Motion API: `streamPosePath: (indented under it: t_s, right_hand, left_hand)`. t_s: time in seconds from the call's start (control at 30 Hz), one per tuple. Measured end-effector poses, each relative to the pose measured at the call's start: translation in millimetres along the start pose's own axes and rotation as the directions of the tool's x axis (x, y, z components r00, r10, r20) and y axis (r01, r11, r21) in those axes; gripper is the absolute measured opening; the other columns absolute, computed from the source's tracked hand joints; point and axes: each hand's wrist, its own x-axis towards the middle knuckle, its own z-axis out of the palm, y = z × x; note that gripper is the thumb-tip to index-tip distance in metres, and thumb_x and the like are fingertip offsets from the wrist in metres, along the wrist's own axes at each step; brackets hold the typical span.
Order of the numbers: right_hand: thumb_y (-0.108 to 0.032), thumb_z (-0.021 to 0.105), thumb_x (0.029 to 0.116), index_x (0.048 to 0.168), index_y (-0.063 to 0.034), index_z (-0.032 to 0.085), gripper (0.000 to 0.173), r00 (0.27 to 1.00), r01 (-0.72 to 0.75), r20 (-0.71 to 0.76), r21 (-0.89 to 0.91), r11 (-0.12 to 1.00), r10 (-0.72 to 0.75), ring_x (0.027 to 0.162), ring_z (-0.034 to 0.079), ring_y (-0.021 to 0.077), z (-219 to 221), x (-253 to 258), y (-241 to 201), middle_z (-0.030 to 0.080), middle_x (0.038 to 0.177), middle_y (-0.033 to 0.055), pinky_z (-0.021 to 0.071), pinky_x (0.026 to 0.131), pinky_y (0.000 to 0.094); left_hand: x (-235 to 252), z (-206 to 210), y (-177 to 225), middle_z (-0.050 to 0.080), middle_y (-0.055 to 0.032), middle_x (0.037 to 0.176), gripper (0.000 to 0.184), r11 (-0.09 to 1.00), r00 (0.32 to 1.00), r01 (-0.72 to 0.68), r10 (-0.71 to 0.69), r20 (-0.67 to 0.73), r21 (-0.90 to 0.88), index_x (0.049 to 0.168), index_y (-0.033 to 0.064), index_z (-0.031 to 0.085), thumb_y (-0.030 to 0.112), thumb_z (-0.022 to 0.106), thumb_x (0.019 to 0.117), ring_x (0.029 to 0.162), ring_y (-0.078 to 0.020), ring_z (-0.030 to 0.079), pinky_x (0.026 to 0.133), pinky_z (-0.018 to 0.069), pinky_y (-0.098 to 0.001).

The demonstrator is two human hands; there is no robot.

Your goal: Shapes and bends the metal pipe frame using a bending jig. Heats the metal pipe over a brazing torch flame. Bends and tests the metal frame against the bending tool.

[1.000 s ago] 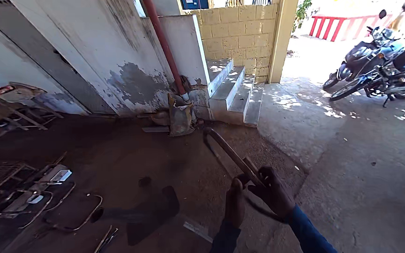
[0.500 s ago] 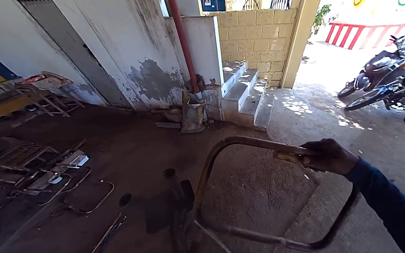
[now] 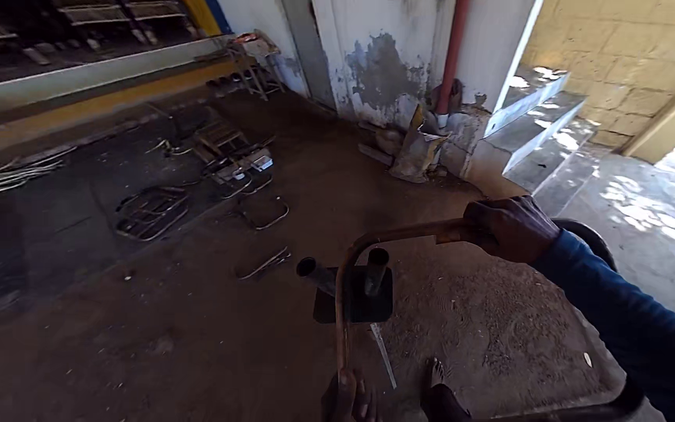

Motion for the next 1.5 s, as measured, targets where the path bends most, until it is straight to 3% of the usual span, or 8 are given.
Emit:
streamPosePath:
  t_s: [0.17, 0.37, 0.67, 0.93, 1.1, 1.27, 1.37, 1.5]
  right_hand:
    - [-0.072, 0.047, 0.0968, 0.083, -0.0168, 0.063, 0.059, 0.972, 0.128, 0.183, 0.112, 0.985, -0.147, 0.062, 0.064, 0.0233, 100, 63, 21, 0.060, 0.068, 0.0017, 0.0497, 0.053, 0.0472]
    - [-0.073, 0.048, 0.0955, 0.087, -0.0164, 0.066, 0.060, 0.921, 0.092, 0.347, 0.252, 0.963, -0.179, 0.070, 0.067, 0.0269, 169, 64, 9, 0.065, 0.074, 0.0041, 0.0523, 0.060, 0.0541]
    - [-0.080, 0.045, 0.0923, 0.096, -0.0151, 0.072, 0.070, 0.932, -0.268, 0.286, 0.135, 0.954, 0.221, 0.091, 0.069, 0.0375, 155, 22, -32, 0.071, 0.089, 0.0134, 0.0509, 0.079, 0.0639]
    - [-0.078, 0.038, 0.0962, 0.100, -0.0102, 0.071, 0.075, 0.815, -0.558, 0.207, 0.034, 0.829, 0.541, 0.104, 0.067, 0.0409, 140, -42, -113, 0.071, 0.103, 0.0186, 0.0484, 0.087, 0.0630]
    - [-0.079, 0.039, 0.0954, 0.093, -0.0124, 0.068, 0.072, 0.921, -0.315, 0.272, 0.098, 0.944, 0.279, 0.083, 0.070, 0.0376, 149, -3, -52, 0.070, 0.082, 0.0135, 0.0522, 0.072, 0.0635]
    - [-0.079, 0.061, 0.0842, 0.098, -0.0163, 0.071, 0.065, 0.990, 0.012, 0.136, 0.175, 0.985, -0.036, 0.086, 0.068, 0.0258, 136, 29, 15, 0.068, 0.092, 0.0046, 0.0557, 0.074, 0.0519]
    - [-0.082, 0.064, 0.0790, 0.108, -0.0211, 0.072, 0.068, 0.979, -0.007, 0.202, 0.158, 0.987, -0.025, 0.095, 0.068, 0.0248, 91, 29, 51, 0.070, 0.099, 0.0024, 0.0566, 0.079, 0.0523]
    - [-0.075, 0.061, 0.0877, 0.086, -0.0167, 0.069, 0.059, 0.979, -0.190, 0.132, 0.343, 0.920, 0.153, 0.060, 0.062, 0.0223, 41, -14, 85, 0.060, 0.062, 0.0018, 0.0509, 0.058, 0.0531]
  left_hand:
    - [-7, 5, -62, 0.048, 0.0063, 0.054, 0.035, 0.981, 0.975, 0.121, -0.146, -0.166, -0.151, 0.078, 0.0179, 0.061, 0.043, 0.060, 0.1022, 0.043, -0.0062, 0.049, 0.045, 0.0485, -0.0251]
    - [-25, 0, -98, 0.046, 0.0039, 0.052, 0.036, 0.948, 0.943, 0.153, -0.224, -0.246, -0.278, 0.076, 0.0141, 0.060, 0.042, 0.068, 0.0976, 0.041, -0.0089, 0.050, 0.043, 0.0497, -0.0272]
    - [-23, -8, -86, 0.039, 0.0040, 0.050, 0.051, 0.971, 0.962, 0.177, -0.205, -0.178, -0.158, 0.068, 0.0122, 0.050, 0.037, 0.040, 0.1112, 0.039, -0.0098, 0.043, 0.042, 0.0483, -0.0278]
    - [-35, -38, -79, 0.037, 0.0060, 0.052, 0.047, 0.977, 0.980, 0.190, -0.194, -0.038, -0.094, 0.070, 0.0183, 0.049, 0.047, 0.050, 0.1069, 0.040, -0.0075, 0.041, 0.043, 0.0446, -0.0232]
    - [-22, -18, -82, 0.039, 0.0032, 0.050, 0.048, 0.967, 0.965, 0.200, -0.222, -0.138, -0.159, 0.070, 0.0109, 0.050, 0.037, 0.043, 0.1107, 0.039, -0.0100, 0.043, 0.042, 0.0486, -0.0279]
    - [-12, -2, -67, 0.042, 0.0035, 0.049, 0.046, 0.936, 0.983, 0.168, -0.183, -0.022, -0.308, 0.071, 0.0105, 0.057, 0.041, 0.055, 0.1052, 0.039, -0.0089, 0.048, 0.042, 0.0492, -0.0269]
    - [12, 13, -34, 0.048, 0.0020, 0.053, 0.039, 0.939, 0.982, 0.175, -0.143, 0.127, -0.294, 0.077, 0.0089, 0.063, 0.040, 0.065, 0.1000, 0.041, -0.0098, 0.053, 0.043, 0.0520, -0.0279]
    - [42, 37, 23, 0.058, 0.0051, 0.061, 0.057, 0.990, 0.969, 0.131, -0.119, 0.216, -0.042, 0.093, 0.0165, 0.074, 0.072, 0.064, 0.0847, 0.047, -0.0069, 0.056, 0.046, 0.0524, -0.0262]
